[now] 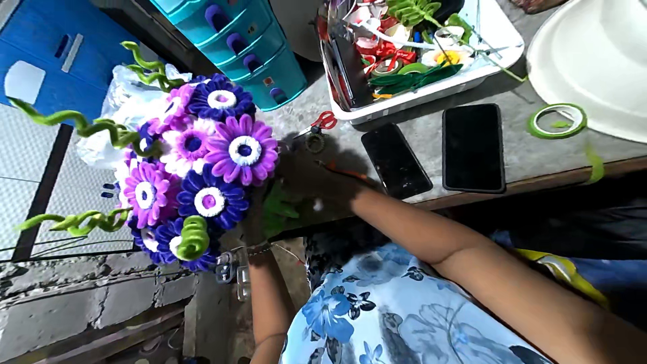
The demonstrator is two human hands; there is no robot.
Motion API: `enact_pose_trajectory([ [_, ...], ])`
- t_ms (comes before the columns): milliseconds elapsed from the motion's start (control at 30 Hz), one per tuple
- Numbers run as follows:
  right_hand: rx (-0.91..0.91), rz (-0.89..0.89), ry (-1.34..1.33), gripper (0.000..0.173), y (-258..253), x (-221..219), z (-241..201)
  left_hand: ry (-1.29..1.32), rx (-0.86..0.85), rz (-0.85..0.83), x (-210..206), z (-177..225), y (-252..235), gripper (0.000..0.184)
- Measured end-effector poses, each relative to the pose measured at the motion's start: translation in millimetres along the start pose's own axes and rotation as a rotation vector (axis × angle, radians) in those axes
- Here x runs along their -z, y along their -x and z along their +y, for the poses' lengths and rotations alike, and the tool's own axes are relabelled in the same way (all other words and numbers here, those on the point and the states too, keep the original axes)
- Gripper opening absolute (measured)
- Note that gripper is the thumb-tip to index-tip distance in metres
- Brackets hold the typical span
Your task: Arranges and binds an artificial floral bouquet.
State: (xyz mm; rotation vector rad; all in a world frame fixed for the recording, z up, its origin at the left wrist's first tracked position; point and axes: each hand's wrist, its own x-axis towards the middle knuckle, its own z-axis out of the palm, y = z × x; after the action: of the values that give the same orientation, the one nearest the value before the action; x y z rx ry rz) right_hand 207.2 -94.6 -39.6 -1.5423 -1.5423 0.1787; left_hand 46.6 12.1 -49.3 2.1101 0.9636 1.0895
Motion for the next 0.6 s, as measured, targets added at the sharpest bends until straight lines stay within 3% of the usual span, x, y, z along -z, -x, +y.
enact_pose_trajectory([
  [67,-0.062,-0.125,-0.012,0.035,8,17,-5,-0.049,-0.005,-0.025,4,-1,-4,0.047],
  [133,-0.453,-0.381,-0.019,0.036,18,60,-51,-0.144,0.047,-0.086,11,3,-7,0.049],
  [167,-0.482,-0.316,0.005,0.032,31,63,-59,-0.185,0.077,-0.106,13,6,-8,0.048],
  [267,-0.130,-0.024,0.244,0.025,37,63,-52,-0.218,0.094,-0.088,19,-3,-7,0.047],
  [367,0.073,0.229,0.341,0.020,7,15,11,-0.314,0.130,-0.071,26,-20,-1,0.042],
  [467,0.050,0.226,0.360,0.026,-9,3,23,-0.357,0.187,-0.154,30,-10,-5,0.044],
  [600,-0.017,0.179,0.296,0.025,-23,-6,9,-0.235,0.217,-0.221,41,-49,-18,0.040],
])
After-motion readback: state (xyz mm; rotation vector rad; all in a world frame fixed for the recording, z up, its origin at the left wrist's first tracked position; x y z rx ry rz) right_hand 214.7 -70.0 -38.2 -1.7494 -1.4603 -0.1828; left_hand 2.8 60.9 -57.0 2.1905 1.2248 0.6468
